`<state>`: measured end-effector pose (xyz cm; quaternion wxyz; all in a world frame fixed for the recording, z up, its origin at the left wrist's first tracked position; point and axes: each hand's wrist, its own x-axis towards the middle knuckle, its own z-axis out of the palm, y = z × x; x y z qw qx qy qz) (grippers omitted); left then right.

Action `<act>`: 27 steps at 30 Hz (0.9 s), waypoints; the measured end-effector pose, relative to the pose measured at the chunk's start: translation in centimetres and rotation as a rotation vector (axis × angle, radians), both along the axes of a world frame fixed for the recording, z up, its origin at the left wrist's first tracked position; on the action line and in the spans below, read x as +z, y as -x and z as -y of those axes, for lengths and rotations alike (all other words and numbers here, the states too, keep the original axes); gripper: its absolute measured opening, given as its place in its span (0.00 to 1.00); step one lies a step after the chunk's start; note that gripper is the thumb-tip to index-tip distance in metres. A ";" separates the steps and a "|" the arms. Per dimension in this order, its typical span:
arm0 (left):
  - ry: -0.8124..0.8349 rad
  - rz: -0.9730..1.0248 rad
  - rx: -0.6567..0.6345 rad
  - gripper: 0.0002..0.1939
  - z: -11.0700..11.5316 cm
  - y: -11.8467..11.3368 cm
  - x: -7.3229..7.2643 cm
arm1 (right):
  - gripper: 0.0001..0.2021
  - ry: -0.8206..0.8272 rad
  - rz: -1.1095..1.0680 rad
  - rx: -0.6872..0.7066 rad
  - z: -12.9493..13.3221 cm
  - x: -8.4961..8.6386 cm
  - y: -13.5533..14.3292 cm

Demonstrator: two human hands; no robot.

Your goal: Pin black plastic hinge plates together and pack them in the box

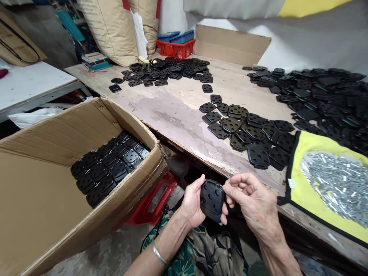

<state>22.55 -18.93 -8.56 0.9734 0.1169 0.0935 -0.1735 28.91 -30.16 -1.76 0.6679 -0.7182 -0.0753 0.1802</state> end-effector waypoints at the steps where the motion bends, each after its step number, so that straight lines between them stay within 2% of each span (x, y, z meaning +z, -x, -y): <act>1: 0.006 0.005 -0.002 0.39 0.1 0.0 0.0 | 0.16 0.012 -0.004 0.006 0.0 0.0 0.1; 5: 0.033 0.023 -0.021 0.40 0.5 0.1 -0.3 | 0.15 0.039 -0.021 -0.003 0.1 -0.1 0.1; 8: 0.024 0.009 0.011 0.37 0.5 0.2 -0.5 | 0.15 0.052 -0.024 0.009 0.1 -0.1 0.1; 11: -0.059 -0.079 0.111 0.30 0.4 0.3 -0.4 | 0.13 0.091 0.048 0.013 0.1 -0.1 0.5; 14: -0.204 -0.181 0.274 0.19 0.0 0.3 0.0 | 0.08 0.203 0.240 0.041 0.2 -0.4 0.9; 17: -0.330 -0.182 0.364 0.18 -0.3 0.5 0.3 | 0.03 0.273 0.438 0.148 0.4 -0.7 1.0; 20: -0.401 -0.133 0.316 0.21 -0.4 0.7 0.4 | 0.04 0.197 0.406 0.186 0.3 -0.9 0.7; 23: -0.415 -0.098 0.240 0.24 -0.5 0.9 0.4 | 0.07 0.124 0.323 0.133 0.3 -1.3 0.7; 27: -0.388 -0.077 0.130 0.29 -0.9 1.2 0.5 | 0.05 0.104 0.412 0.058 0.2 -2.8 1.1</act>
